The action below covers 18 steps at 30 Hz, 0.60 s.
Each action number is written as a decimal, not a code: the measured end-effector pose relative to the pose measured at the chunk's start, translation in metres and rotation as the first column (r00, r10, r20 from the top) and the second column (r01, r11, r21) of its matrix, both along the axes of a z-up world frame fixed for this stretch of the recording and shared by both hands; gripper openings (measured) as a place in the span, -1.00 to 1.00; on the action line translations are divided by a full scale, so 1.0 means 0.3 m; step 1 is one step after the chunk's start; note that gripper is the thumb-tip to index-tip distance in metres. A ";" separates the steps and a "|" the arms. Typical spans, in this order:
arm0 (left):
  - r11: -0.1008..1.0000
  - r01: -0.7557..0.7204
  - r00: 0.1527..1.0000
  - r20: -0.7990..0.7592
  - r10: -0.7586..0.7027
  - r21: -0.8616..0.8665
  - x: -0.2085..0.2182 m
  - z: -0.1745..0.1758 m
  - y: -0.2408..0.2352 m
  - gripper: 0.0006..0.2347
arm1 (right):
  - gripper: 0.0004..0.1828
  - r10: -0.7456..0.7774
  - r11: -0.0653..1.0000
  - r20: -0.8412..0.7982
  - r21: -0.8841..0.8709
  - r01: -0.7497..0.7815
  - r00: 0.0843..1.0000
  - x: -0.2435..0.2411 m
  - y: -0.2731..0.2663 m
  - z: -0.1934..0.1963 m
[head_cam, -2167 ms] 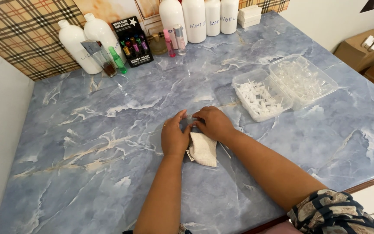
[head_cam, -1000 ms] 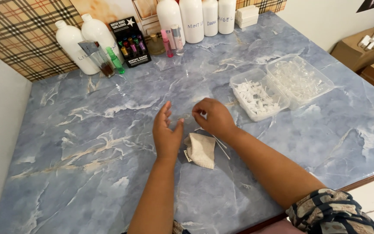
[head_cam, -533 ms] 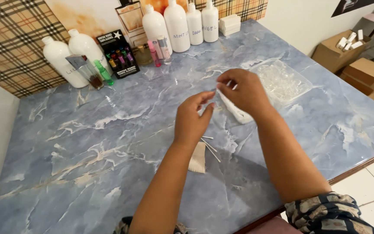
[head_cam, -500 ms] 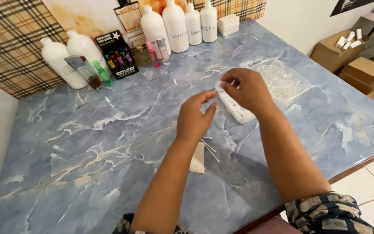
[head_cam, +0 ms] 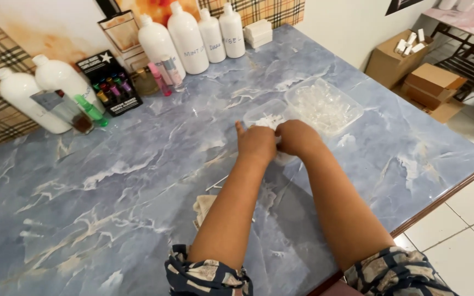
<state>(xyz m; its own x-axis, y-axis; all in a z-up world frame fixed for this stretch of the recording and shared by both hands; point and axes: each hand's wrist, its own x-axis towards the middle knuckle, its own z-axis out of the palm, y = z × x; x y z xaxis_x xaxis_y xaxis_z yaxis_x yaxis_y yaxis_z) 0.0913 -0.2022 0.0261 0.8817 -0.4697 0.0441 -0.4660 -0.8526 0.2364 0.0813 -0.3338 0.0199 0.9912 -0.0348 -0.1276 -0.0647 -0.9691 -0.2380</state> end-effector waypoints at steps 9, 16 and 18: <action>0.995 -0.048 0.997 -0.061 0.043 -0.086 -0.021 0.047 0.005 -0.83 | -0.68 -0.084 0.993 -0.015 0.078 0.085 0.996 -0.013 0.012 0.028; 0.985 -0.046 0.998 -0.037 0.041 -0.167 -0.083 0.112 0.022 -0.83 | -0.70 -0.078 0.981 0.035 0.182 0.071 0.996 -0.012 -0.014 0.024; 0.984 -0.043 0.999 -0.012 0.042 -0.173 -0.082 0.097 0.025 -0.83 | -0.73 -0.075 0.979 0.052 0.194 0.064 0.996 -0.006 -0.020 0.010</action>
<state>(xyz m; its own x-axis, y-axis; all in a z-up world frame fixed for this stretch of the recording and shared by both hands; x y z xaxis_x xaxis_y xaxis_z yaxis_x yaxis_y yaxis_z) 0.0667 -0.1947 0.0552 0.9014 -0.4177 0.1138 -0.4275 -0.8177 0.3856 0.0796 -0.3398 0.0230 0.9931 -0.0846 -0.0807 -0.1110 -0.8986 -0.4244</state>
